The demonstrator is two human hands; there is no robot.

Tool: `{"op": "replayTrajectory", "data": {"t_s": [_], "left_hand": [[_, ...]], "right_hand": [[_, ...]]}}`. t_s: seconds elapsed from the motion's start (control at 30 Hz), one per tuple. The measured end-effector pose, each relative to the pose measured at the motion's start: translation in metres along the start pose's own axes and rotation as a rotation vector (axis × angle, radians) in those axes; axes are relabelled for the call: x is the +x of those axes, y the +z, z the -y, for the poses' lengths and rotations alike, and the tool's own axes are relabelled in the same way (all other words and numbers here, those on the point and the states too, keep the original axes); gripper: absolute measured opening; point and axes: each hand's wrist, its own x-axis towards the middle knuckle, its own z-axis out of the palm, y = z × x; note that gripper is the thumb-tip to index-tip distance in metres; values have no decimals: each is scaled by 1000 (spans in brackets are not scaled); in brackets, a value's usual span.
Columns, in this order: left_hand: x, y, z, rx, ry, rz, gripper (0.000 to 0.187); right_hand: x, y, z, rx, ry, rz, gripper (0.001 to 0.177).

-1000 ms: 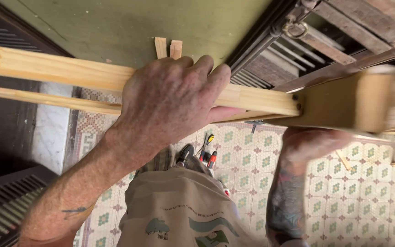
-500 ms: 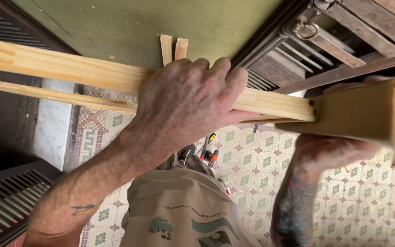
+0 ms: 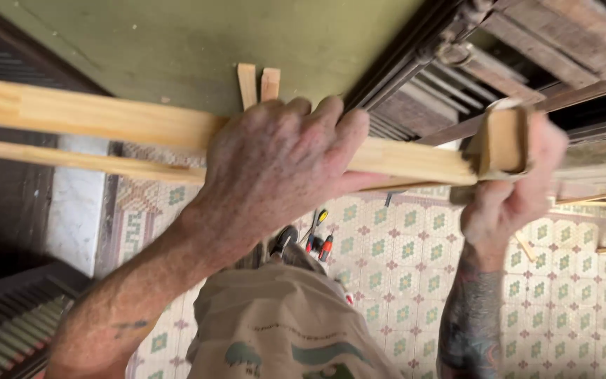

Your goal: Sanding a wooden frame using a sanding block to smooth the surface.

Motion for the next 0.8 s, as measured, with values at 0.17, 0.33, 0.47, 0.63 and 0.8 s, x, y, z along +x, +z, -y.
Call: {"op": "replayTrajectory", "data": {"t_s": [0.17, 0.33, 0.47, 0.63, 0.8], "left_hand": [[-2, -3, 0, 19, 31, -43, 82], [-3, -1, -1, 29, 12, -25, 81], [-3, -6, 0, 38, 13, -66, 84], [-4, 8, 1, 9, 32, -11, 78], [3, 3, 5, 18, 28, -34, 79]], "right_hand": [[-1, -12, 0, -66, -190, -30, 59], [13, -13, 8, 59, -136, 76, 52], [-1, -18, 11, -50, -87, 72, 56], [15, -7, -5, 43, -238, 38, 44], [11, -9, 17, -73, -37, 84, 42]]}}
